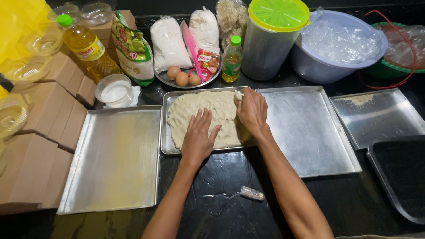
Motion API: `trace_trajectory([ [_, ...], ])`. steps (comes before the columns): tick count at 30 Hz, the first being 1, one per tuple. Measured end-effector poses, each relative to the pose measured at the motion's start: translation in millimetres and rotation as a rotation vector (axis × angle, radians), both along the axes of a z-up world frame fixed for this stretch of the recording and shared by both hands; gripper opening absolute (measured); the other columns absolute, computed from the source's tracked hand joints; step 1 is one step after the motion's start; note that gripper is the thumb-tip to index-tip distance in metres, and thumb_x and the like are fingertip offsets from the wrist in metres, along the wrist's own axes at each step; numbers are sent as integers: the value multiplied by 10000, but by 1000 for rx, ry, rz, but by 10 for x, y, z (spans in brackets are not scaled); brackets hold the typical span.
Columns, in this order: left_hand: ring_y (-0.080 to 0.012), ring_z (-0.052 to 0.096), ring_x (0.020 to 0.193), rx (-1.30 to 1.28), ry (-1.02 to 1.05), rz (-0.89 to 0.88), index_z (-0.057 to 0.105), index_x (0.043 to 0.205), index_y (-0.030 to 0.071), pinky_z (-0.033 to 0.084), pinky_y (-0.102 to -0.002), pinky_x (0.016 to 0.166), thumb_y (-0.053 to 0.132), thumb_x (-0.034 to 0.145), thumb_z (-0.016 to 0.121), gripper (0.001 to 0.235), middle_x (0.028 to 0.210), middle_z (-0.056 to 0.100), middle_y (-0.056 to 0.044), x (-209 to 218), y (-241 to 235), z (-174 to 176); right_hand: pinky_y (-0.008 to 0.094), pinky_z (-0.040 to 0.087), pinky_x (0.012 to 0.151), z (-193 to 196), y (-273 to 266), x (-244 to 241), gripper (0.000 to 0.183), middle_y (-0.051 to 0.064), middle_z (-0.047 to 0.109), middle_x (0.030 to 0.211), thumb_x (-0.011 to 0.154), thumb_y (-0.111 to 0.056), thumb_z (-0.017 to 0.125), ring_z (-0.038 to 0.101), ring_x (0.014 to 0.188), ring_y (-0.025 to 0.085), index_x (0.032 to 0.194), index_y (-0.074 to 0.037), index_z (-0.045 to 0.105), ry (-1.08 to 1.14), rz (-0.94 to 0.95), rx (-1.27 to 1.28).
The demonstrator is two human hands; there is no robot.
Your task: Preparing and shaping pastry dough by hand on a metal tray.
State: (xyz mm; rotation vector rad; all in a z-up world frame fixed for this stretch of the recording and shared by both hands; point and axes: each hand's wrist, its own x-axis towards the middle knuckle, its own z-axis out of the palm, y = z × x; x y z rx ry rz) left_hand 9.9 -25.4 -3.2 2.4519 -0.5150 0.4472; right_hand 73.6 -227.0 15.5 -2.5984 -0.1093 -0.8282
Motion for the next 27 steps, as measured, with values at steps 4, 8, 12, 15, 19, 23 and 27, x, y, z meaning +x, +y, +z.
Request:
trace_trajectory([
  [4,-335,380,1473,6,4,-1,518,1448,-39,252,-438,1223,412,1019,562,624,1526,491,-203,-8,-2,5,490,517,758,68,7,-104,118,158,707,933,834,-81,722,665,882,369,945,-42,713,71,-19,-27],
  [8,-335,379,1478,4,2,-1,519,1447,-38,249,-439,1228,406,1021,563,617,1525,493,-204,-4,5,-16,493,517,725,91,31,-198,154,132,716,935,799,-60,723,673,879,358,952,-72,735,72,-14,-58],
  [12,-337,377,1474,-32,11,-17,524,1442,-42,243,-442,1220,396,1010,576,617,1522,495,-214,-4,10,15,504,515,706,117,41,-243,193,122,719,943,793,-52,721,684,866,362,981,-90,740,100,-17,-69],
  [15,-343,384,1480,-85,36,-31,543,1428,-37,239,-448,1231,359,998,621,590,1516,503,-218,17,15,-5,510,513,683,148,24,-314,221,124,720,919,791,-52,722,687,839,377,1008,-94,734,78,22,-61],
  [19,-337,407,1476,-136,109,7,611,1361,0,251,-449,1244,276,951,679,498,1500,521,-214,119,-72,26,516,513,668,192,-4,-368,179,121,725,912,832,-69,720,690,814,383,1009,-92,712,86,57,-38],
  [23,-341,483,1419,-291,6,-107,564,1402,-15,325,-427,1224,73,873,624,540,1473,567,-220,201,-316,230,523,512,661,197,-30,-428,183,131,724,902,847,-63,703,686,800,400,1026,-96,688,74,91,-12],
  [27,-392,472,1422,-352,0,-380,492,1486,-15,374,-430,1196,-72,759,558,732,1448,561,-267,415,-547,175,526,522,701,175,-119,-425,207,145,732,945,859,-52,683,682,832,421,1062,-85,665,62,176,38],
])
